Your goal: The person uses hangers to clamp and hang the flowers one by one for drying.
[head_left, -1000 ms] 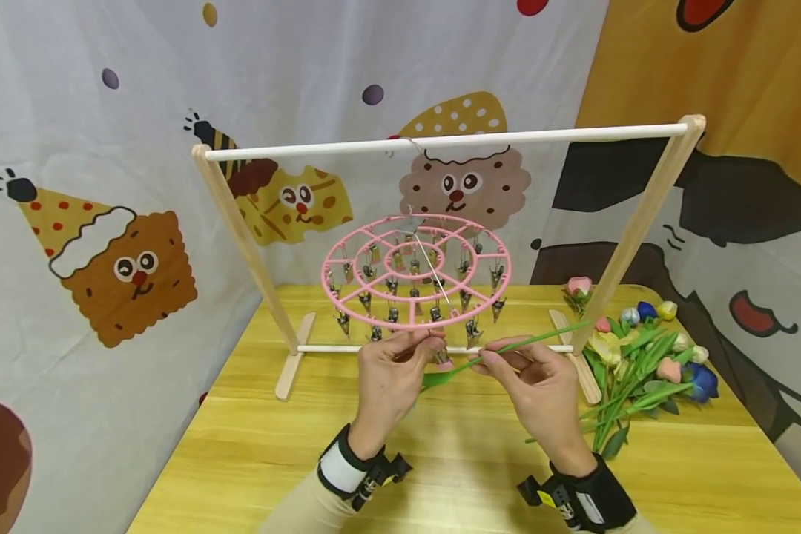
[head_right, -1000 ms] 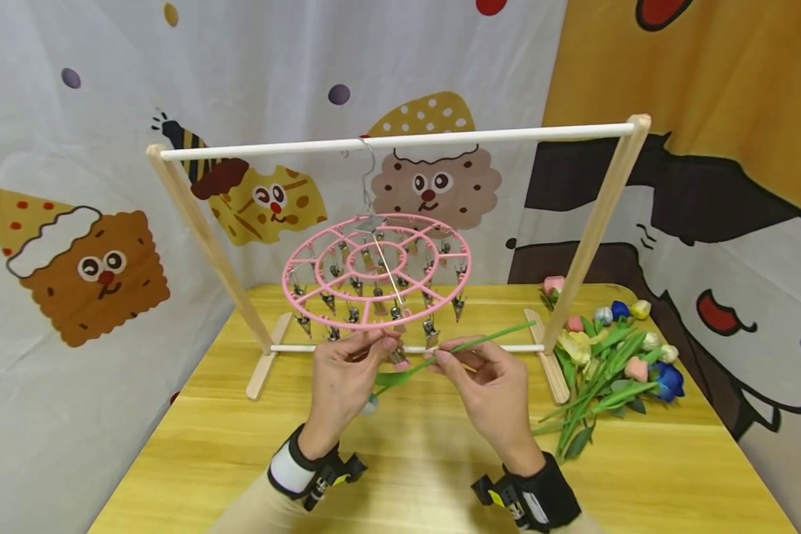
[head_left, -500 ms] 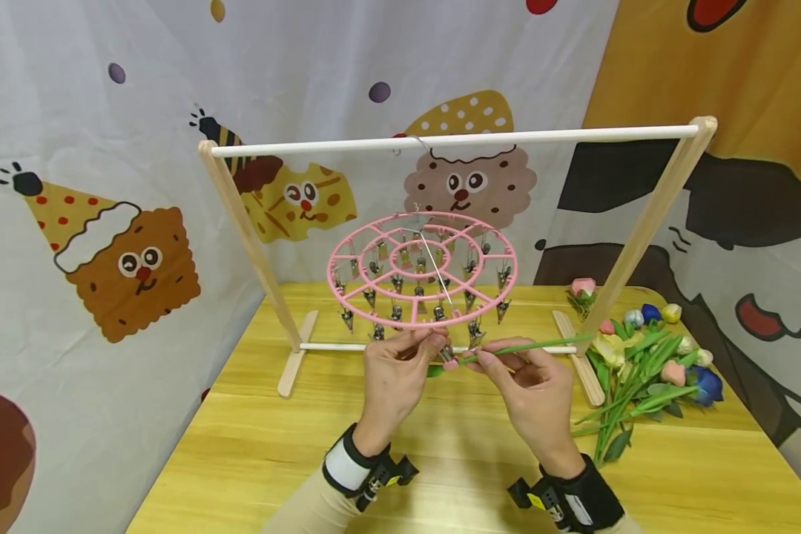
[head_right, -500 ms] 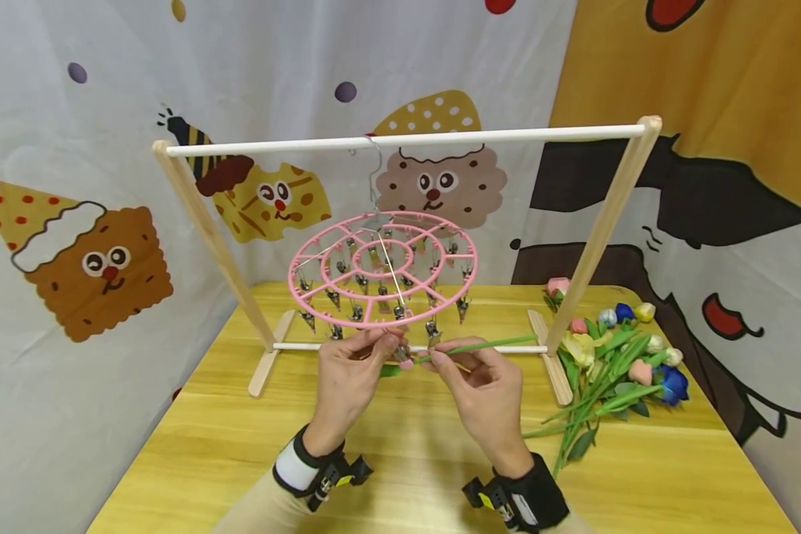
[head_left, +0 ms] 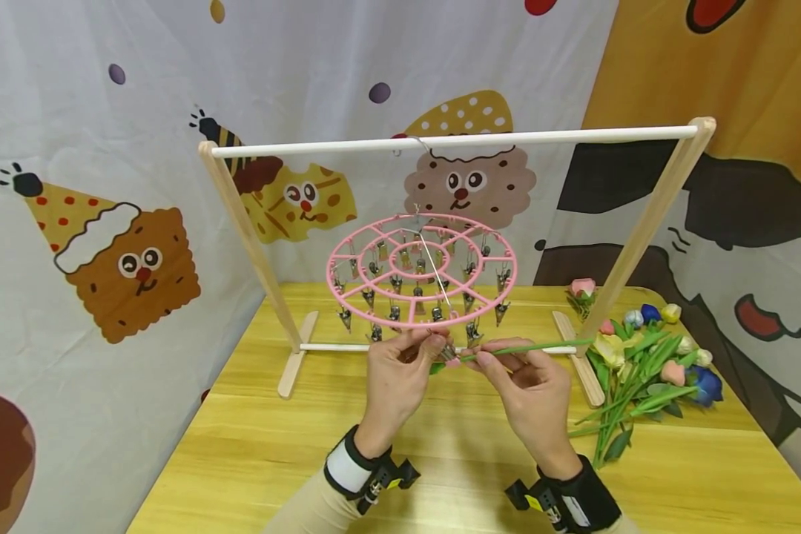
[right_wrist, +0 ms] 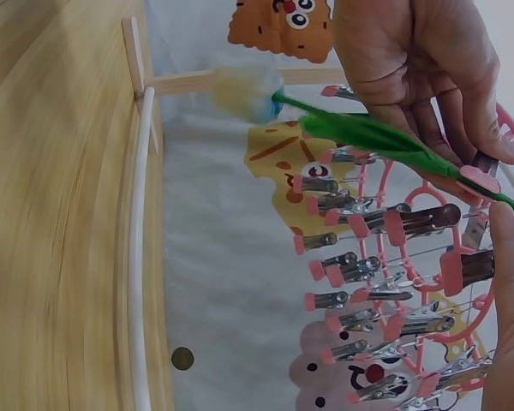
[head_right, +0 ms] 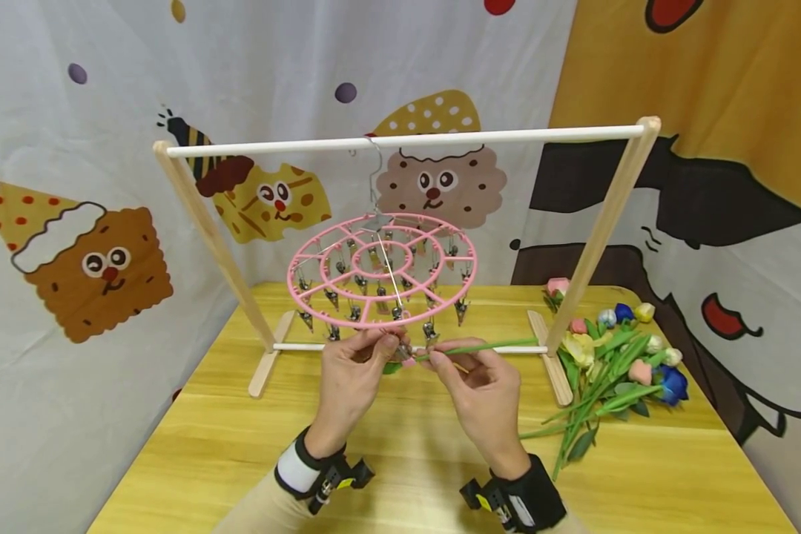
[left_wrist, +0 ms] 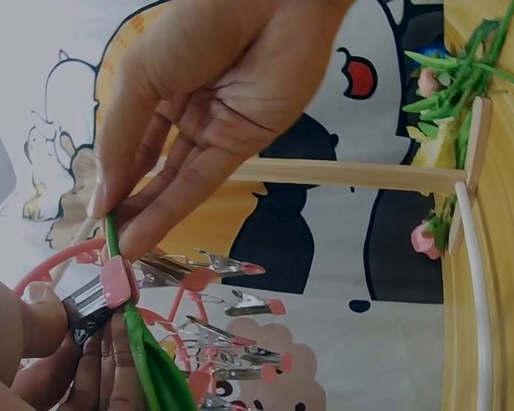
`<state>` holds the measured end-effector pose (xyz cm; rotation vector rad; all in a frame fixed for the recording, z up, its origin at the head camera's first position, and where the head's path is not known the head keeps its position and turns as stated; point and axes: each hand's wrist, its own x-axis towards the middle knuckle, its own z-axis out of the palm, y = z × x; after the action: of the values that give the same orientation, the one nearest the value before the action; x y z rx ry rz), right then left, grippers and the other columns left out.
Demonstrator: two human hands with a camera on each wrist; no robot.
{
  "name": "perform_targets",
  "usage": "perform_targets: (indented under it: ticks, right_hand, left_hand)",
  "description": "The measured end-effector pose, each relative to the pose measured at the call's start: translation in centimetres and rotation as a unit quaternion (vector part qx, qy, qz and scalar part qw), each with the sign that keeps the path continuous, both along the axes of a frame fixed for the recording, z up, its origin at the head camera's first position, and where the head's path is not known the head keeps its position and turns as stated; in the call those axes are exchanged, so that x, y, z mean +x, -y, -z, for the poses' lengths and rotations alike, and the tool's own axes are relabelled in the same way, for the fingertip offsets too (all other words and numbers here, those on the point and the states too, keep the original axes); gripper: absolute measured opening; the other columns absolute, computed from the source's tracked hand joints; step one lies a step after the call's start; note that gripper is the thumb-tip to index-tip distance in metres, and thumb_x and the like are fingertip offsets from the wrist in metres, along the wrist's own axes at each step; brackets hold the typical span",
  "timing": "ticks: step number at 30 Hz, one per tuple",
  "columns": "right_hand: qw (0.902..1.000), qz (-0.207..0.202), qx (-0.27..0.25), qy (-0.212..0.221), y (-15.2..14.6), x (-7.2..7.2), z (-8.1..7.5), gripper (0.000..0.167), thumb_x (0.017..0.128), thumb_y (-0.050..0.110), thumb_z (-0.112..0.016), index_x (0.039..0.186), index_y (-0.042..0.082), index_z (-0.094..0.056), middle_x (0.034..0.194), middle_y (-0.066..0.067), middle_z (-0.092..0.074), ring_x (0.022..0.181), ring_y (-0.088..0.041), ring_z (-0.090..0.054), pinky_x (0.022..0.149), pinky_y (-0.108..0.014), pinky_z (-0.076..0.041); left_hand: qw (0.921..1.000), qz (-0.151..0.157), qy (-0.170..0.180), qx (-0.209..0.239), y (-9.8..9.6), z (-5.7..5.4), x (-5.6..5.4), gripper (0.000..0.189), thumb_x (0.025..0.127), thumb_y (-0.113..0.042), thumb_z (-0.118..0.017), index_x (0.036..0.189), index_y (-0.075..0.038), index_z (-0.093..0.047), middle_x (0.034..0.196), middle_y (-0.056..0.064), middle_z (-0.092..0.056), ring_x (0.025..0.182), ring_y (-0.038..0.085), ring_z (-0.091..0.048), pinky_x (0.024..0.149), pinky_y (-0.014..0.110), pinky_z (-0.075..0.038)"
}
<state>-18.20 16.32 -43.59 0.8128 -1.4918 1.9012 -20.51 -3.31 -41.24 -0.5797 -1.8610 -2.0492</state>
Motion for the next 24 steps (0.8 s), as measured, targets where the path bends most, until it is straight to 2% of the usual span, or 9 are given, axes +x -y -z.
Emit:
perform_targets:
  ticks: [6,11,18,24]
  right_hand:
    - [0.9999,0.002,0.01,0.002,-0.2,0.3,0.1,0.027,0.097,-0.035,-0.065,0.122,-0.025,-0.071,0.122,-0.016,-0.084,0.113,-0.023,-0.089,0.097,-0.039,-0.073]
    - [0.9995,0.008,0.03,-0.003,-0.3,0.4,0.1,0.03,0.097,-0.034,-0.067,0.124,-0.022,-0.073,0.123,-0.018,-0.084,0.115,-0.023,-0.088,0.099,-0.035,-0.073]
    - [0.9989,0.01,0.046,-0.008,-0.1,0.5,0.1,0.032,0.097,-0.033,-0.068,0.125,-0.02,-0.074,0.124,-0.015,-0.083,0.115,-0.022,-0.088,0.1,-0.032,-0.072]
    - [0.9988,-0.003,0.048,-0.007,0.1,0.7,0.2,0.032,0.098,-0.033,-0.068,0.126,-0.019,-0.074,0.124,-0.017,-0.082,0.116,-0.023,-0.088,0.101,-0.033,-0.072]
  left_hand:
    - [0.9992,0.008,0.024,-0.031,0.1,0.0,0.5,0.019,0.111,-0.01,-0.08,0.127,-0.005,-0.088,0.119,0.018,-0.089,0.11,0.019,-0.089,0.097,0.031,-0.073]
    - [0.998,0.012,0.038,-0.049,0.3,0.0,0.6,0.02,0.112,-0.016,-0.08,0.13,-0.01,-0.087,0.126,0.012,-0.089,0.12,0.019,-0.086,0.101,0.03,-0.072]
    - [0.9973,0.015,0.022,-0.069,0.8,0.2,0.5,0.022,0.113,-0.016,-0.077,0.133,-0.01,-0.086,0.131,0.009,-0.088,0.124,0.021,-0.084,0.103,0.028,-0.071]
    - [0.9965,0.021,0.034,-0.073,1.1,0.3,0.8,0.022,0.111,-0.016,-0.082,0.133,-0.012,-0.086,0.133,0.008,-0.088,0.121,0.018,-0.085,0.102,0.028,-0.071]
